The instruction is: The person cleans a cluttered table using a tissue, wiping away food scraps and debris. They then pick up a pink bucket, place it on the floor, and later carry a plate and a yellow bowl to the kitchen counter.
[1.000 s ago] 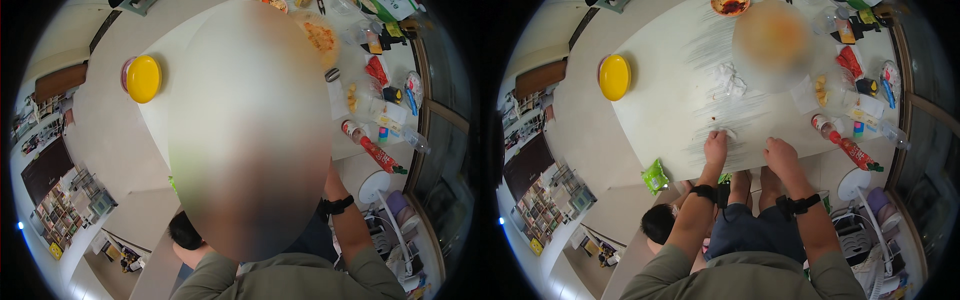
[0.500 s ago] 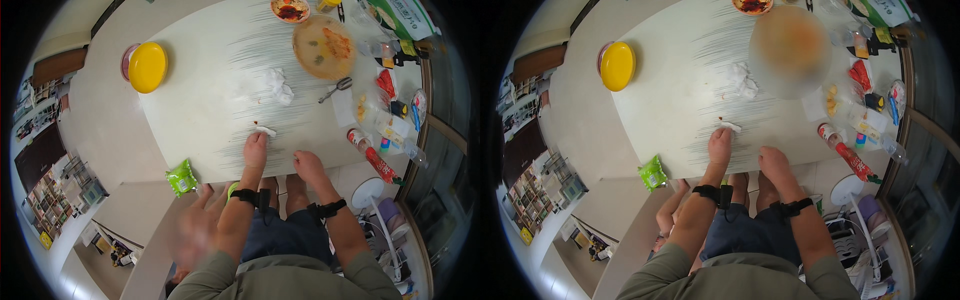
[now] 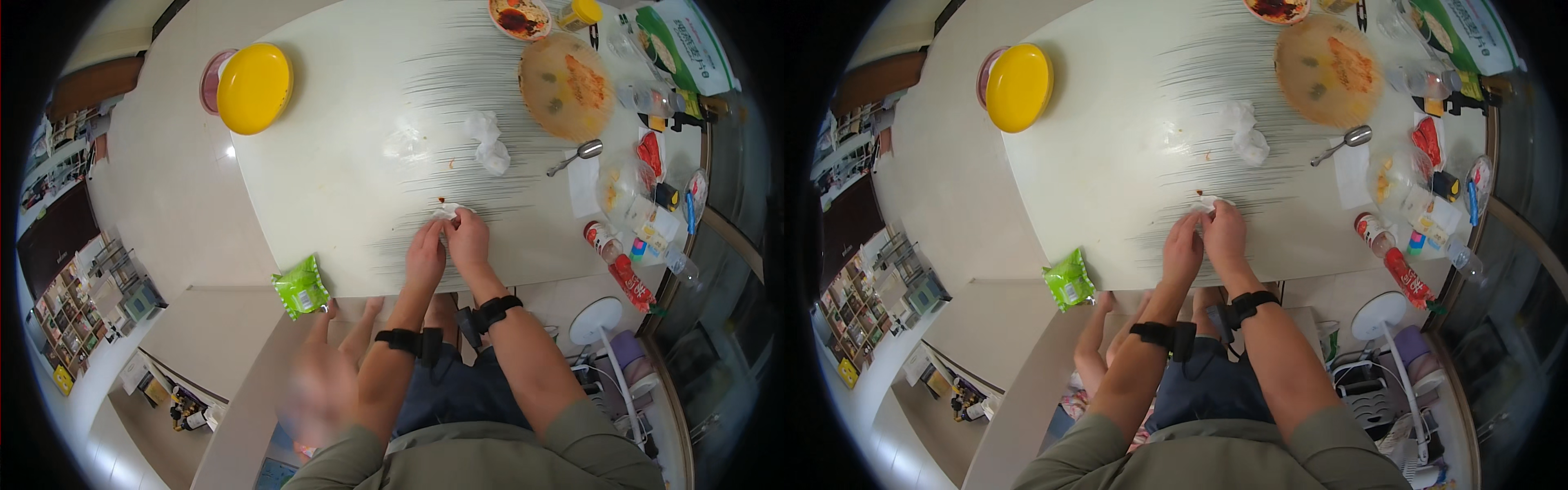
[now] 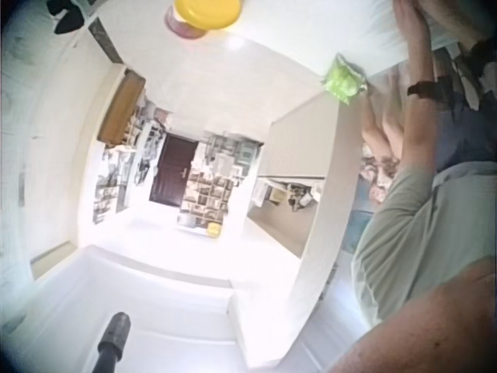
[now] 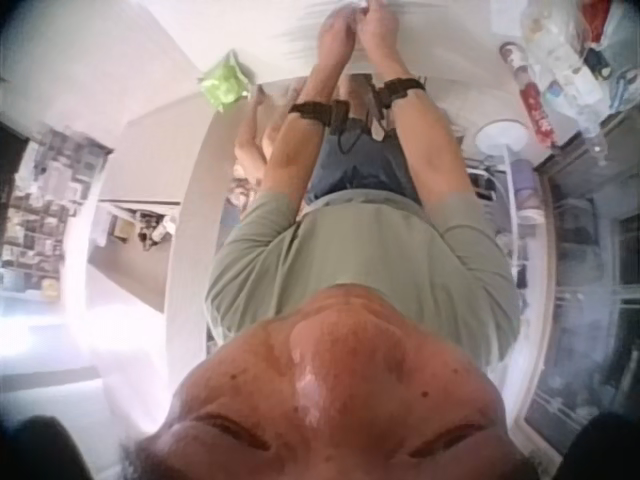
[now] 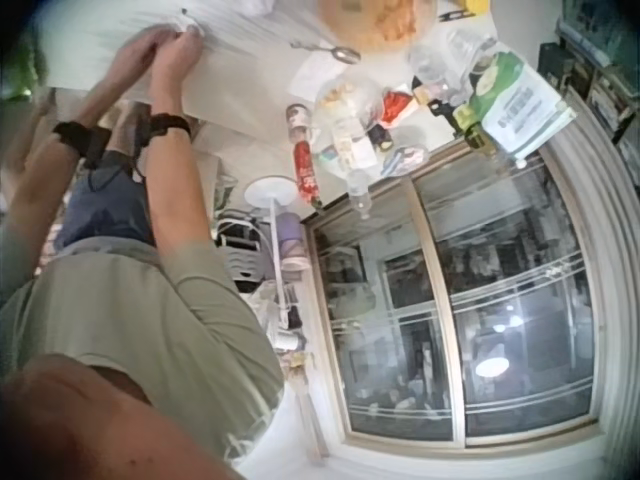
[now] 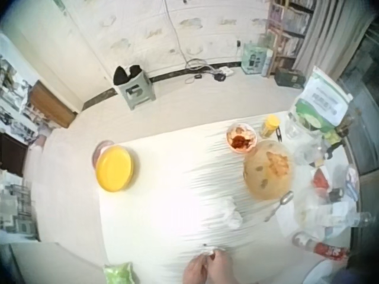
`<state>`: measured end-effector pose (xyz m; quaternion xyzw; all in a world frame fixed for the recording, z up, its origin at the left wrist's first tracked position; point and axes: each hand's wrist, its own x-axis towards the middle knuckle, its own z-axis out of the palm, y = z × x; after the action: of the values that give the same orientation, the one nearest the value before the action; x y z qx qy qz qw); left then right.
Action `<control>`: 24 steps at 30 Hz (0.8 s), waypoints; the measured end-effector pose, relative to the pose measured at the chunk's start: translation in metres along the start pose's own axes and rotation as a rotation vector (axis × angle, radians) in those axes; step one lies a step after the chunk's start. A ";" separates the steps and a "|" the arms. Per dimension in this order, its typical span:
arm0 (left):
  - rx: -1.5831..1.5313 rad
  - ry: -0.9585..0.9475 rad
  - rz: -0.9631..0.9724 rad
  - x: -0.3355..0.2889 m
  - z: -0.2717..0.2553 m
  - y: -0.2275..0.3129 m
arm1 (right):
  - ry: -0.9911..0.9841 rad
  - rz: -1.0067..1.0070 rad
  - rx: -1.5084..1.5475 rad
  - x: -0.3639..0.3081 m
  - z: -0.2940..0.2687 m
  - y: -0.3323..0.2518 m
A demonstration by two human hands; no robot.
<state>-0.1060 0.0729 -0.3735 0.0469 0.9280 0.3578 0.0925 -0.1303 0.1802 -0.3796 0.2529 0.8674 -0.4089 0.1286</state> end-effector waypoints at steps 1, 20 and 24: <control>-0.026 0.006 -0.017 -0.006 -0.009 -0.001 | 0.043 0.014 -0.031 0.000 0.005 0.001; 0.036 0.045 -0.649 -0.114 -0.087 -0.105 | 0.041 0.039 -0.117 0.019 0.015 -0.023; 0.100 -0.057 -0.688 -0.096 -0.089 -0.112 | 0.117 -0.012 -0.132 0.012 0.023 -0.025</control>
<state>-0.0322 -0.0830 -0.3712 -0.2539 0.9029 0.2585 0.2312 -0.1533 0.1526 -0.3829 0.2619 0.9001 -0.3360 0.0917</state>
